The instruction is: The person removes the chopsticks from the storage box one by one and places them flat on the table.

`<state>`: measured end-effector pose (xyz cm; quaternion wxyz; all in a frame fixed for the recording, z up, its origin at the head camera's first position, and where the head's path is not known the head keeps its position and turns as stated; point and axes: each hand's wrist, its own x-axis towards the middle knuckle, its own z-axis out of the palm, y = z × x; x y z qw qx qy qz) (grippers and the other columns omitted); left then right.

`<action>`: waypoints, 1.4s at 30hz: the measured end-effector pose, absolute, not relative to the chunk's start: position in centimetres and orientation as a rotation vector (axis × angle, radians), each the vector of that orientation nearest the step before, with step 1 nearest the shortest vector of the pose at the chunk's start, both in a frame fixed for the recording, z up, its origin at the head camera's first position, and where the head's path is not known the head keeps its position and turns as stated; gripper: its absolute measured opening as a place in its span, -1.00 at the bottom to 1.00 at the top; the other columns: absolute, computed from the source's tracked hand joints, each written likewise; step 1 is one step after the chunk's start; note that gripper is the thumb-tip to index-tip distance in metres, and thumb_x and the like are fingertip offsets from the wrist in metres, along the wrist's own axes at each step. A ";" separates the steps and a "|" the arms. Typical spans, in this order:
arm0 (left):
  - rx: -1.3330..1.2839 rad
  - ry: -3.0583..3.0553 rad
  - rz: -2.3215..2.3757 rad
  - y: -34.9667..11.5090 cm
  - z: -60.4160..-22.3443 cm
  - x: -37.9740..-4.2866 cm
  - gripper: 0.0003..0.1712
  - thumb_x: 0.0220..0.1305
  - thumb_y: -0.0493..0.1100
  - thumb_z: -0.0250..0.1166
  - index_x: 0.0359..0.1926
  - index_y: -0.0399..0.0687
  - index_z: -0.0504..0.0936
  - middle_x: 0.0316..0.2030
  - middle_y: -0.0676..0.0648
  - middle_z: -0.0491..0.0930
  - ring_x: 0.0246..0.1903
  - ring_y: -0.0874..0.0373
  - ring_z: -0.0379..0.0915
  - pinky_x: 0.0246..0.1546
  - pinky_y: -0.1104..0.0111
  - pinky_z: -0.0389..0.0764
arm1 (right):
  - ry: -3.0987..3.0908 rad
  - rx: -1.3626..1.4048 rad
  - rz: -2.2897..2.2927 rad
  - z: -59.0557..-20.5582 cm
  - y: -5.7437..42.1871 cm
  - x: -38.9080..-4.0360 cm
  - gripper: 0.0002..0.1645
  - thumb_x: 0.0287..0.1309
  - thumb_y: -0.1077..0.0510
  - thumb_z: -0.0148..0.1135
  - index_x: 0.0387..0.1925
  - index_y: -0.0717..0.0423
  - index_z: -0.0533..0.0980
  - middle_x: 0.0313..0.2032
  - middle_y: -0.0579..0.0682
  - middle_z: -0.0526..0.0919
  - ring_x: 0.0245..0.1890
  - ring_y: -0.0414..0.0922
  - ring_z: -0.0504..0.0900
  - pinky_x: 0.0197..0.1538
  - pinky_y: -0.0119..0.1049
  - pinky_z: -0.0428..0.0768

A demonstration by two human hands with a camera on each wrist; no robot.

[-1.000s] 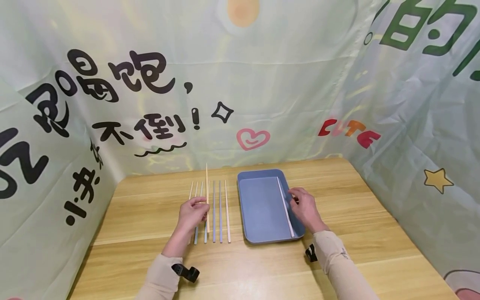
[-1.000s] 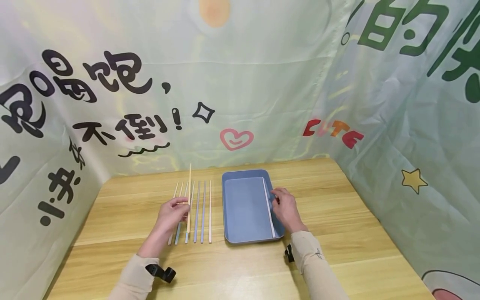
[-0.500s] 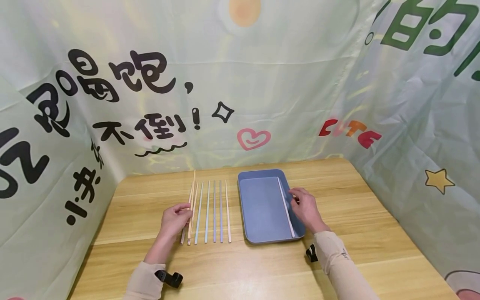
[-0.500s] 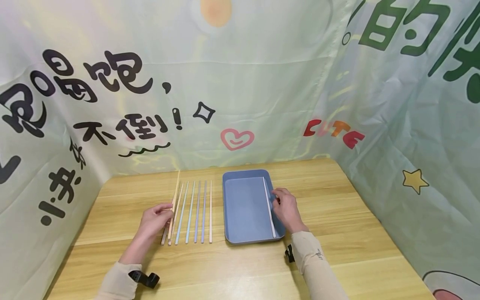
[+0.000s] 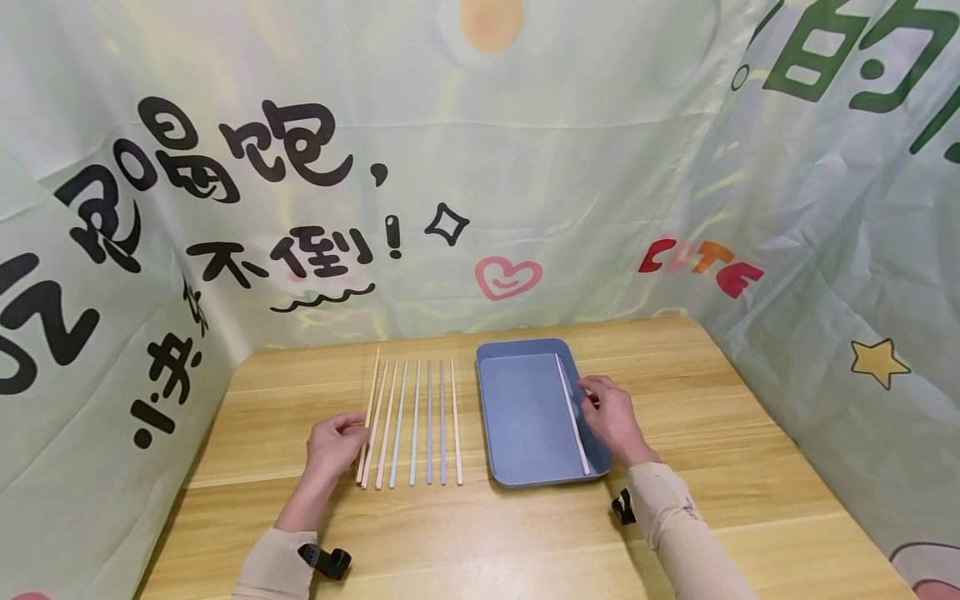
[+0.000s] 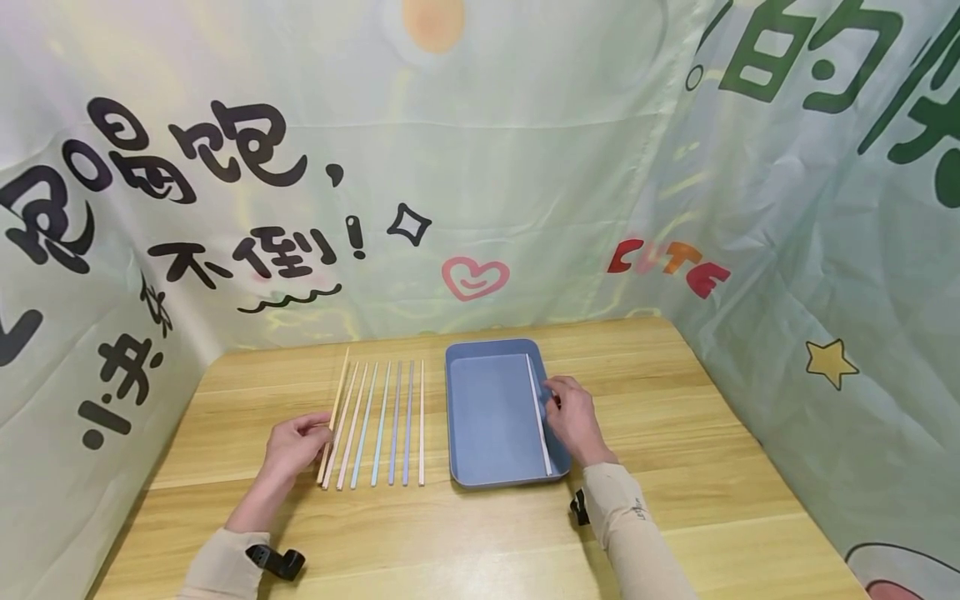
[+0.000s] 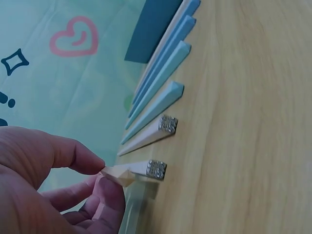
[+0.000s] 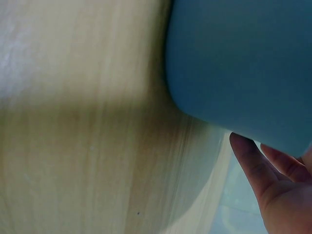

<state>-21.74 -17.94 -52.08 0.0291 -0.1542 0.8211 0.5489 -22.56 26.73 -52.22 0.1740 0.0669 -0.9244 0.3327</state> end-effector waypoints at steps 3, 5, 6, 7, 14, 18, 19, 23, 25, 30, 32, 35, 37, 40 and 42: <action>-0.461 2.612 1.604 -18.1 -52.1 -21.7 -0.52 0.15 -0.32 0.31 0.13 -0.31 0.73 -0.14 -0.20 0.78 -0.31 0.28 0.56 -0.35 0.48 0.58 | -2.622 0.187 0.943 -52.2 26.7 -22.5 -0.61 0.19 0.52 0.19 0.07 0.50 0.63 0.10 0.39 0.67 -0.16 0.22 0.78 -0.09 0.06 0.78; -0.449 2.672 1.533 -18.3 -52.1 -21.6 -0.53 0.14 -0.31 0.30 0.11 -0.29 0.75 -0.17 -0.17 0.79 -0.29 0.26 0.57 -0.32 0.48 0.56 | -2.620 0.184 0.948 -52.2 26.7 -22.5 -0.61 0.19 0.53 0.18 0.07 0.50 0.63 0.10 0.39 0.67 -0.16 0.22 0.78 -0.08 0.06 0.78; -0.439 2.694 1.508 -18.4 -52.1 -21.5 -0.55 0.15 -0.30 0.30 0.09 -0.29 0.76 -0.19 -0.16 0.79 -0.29 0.25 0.58 -0.32 0.47 0.56 | -2.619 0.182 0.950 -52.2 26.7 -22.5 -0.61 0.19 0.52 0.18 0.07 0.50 0.63 0.10 0.38 0.67 -0.16 0.22 0.78 -0.09 0.06 0.78; -0.432 2.718 1.480 -18.4 -52.1 -21.5 -0.56 0.15 -0.30 0.30 0.08 -0.29 0.76 -0.21 -0.15 0.79 -0.29 0.23 0.59 -0.31 0.46 0.55 | -2.619 0.182 0.954 -52.2 26.7 -22.5 -0.60 0.19 0.52 0.18 0.07 0.50 0.63 0.10 0.38 0.67 -0.16 0.22 0.78 -0.08 0.06 0.78; -0.395 2.819 1.347 -18.8 -52.4 -21.4 -0.60 0.15 -0.28 0.28 0.01 -0.28 0.80 -0.29 -0.11 0.79 -0.29 0.14 0.62 -0.29 0.41 0.53 | -2.623 0.177 0.963 -52.2 26.7 -22.5 -0.60 0.20 0.53 0.18 0.08 0.51 0.62 0.11 0.38 0.67 -0.16 0.22 0.78 -0.08 0.05 0.78; -0.373 2.834 1.318 -18.9 -52.4 -21.4 -0.60 0.14 -0.30 0.27 0.01 -0.31 0.79 -0.29 -0.13 0.77 -0.27 0.08 0.63 -0.31 0.40 0.52 | -2.627 0.172 0.970 -52.3 26.8 -22.6 -0.59 0.20 0.52 0.17 0.09 0.51 0.62 0.11 0.38 0.66 -0.15 0.22 0.78 -0.08 0.05 0.78; -0.369 2.834 1.312 -18.9 -52.3 -21.4 -0.59 0.14 -0.31 0.27 0.01 -0.33 0.78 -0.28 -0.14 0.77 -0.26 0.07 0.63 -0.31 0.40 0.52 | -2.628 0.172 0.971 -52.3 26.8 -22.6 -0.59 0.20 0.52 0.17 0.09 0.51 0.62 0.12 0.38 0.66 -0.15 0.22 0.78 -0.07 0.05 0.78; -0.357 2.835 1.292 -18.8 -52.2 -21.4 -0.59 0.15 -0.33 0.27 0.02 -0.36 0.77 -0.27 -0.16 0.77 -0.24 0.02 0.65 -0.31 0.39 0.52 | -2.629 0.175 0.971 -52.4 26.9 -22.6 -0.59 0.20 0.52 0.18 0.09 0.51 0.62 0.12 0.39 0.66 -0.14 0.23 0.78 -0.07 0.04 0.78; -0.352 2.837 1.287 -18.7 -52.1 -21.4 -0.60 0.16 -0.33 0.27 0.02 -0.36 0.76 -0.27 -0.17 0.77 -0.24 0.01 0.65 -0.31 0.38 0.53 | -2.632 0.173 0.970 -52.4 26.9 -22.6 -0.59 0.20 0.52 0.18 0.09 0.51 0.62 0.12 0.38 0.66 -0.14 0.23 0.78 -0.07 0.05 0.78; -0.356 2.841 1.286 -18.6 -52.0 -21.4 -0.61 0.16 -0.33 0.28 0.01 -0.35 0.77 -0.28 -0.17 0.76 -0.26 0.02 0.65 -0.33 0.39 0.52 | -2.632 0.169 0.973 -52.3 26.8 -22.5 -0.59 0.20 0.51 0.16 0.09 0.51 0.62 0.12 0.38 0.66 -0.14 0.23 0.78 -0.06 0.05 0.78; -0.357 2.842 1.284 -18.6 -52.1 -21.4 -0.61 0.15 -0.34 0.28 0.01 -0.35 0.77 -0.29 -0.17 0.76 -0.27 0.03 0.65 -0.35 0.41 0.52 | -2.627 0.170 0.975 -52.2 26.8 -22.5 -0.59 0.20 0.51 0.16 0.09 0.51 0.62 0.12 0.38 0.66 -0.13 0.24 0.78 -0.06 0.05 0.78; -0.352 2.838 1.286 -18.5 -52.1 -21.4 -0.61 0.15 -0.35 0.27 0.00 -0.36 0.77 -0.28 -0.18 0.76 -0.28 0.03 0.64 -0.36 0.40 0.52 | -2.623 0.166 0.978 -52.2 26.7 -22.5 -0.59 0.20 0.51 0.16 0.09 0.50 0.62 0.13 0.38 0.66 -0.13 0.23 0.79 -0.06 0.04 0.79; -0.352 2.836 1.284 -18.5 -52.1 -21.4 -0.61 0.15 -0.35 0.27 0.01 -0.36 0.77 -0.27 -0.17 0.75 -0.27 0.03 0.64 -0.36 0.40 0.52 | -2.620 0.165 0.976 -52.2 26.7 -22.5 -0.59 0.21 0.51 0.17 0.09 0.50 0.62 0.13 0.38 0.66 -0.14 0.23 0.79 -0.06 0.03 0.79; -0.354 2.835 1.286 -18.5 -52.2 -21.4 -0.61 0.14 -0.35 0.28 0.00 -0.36 0.77 -0.28 -0.17 0.75 -0.28 0.03 0.64 -0.36 0.39 0.52 | -2.623 0.168 0.972 -52.2 26.7 -22.4 -0.59 0.20 0.51 0.17 0.09 0.50 0.62 0.12 0.38 0.66 -0.14 0.23 0.79 -0.08 0.02 0.79; -0.356 2.839 1.284 -18.6 -52.3 -21.4 -0.61 0.13 -0.35 0.30 0.00 -0.36 0.77 -0.28 -0.17 0.75 -0.28 0.02 0.64 -0.35 0.39 0.52 | -2.631 0.170 0.966 -52.2 26.7 -22.4 -0.59 0.21 0.50 0.17 0.09 0.50 0.62 0.13 0.39 0.65 -0.14 0.24 0.78 -0.09 0.02 0.79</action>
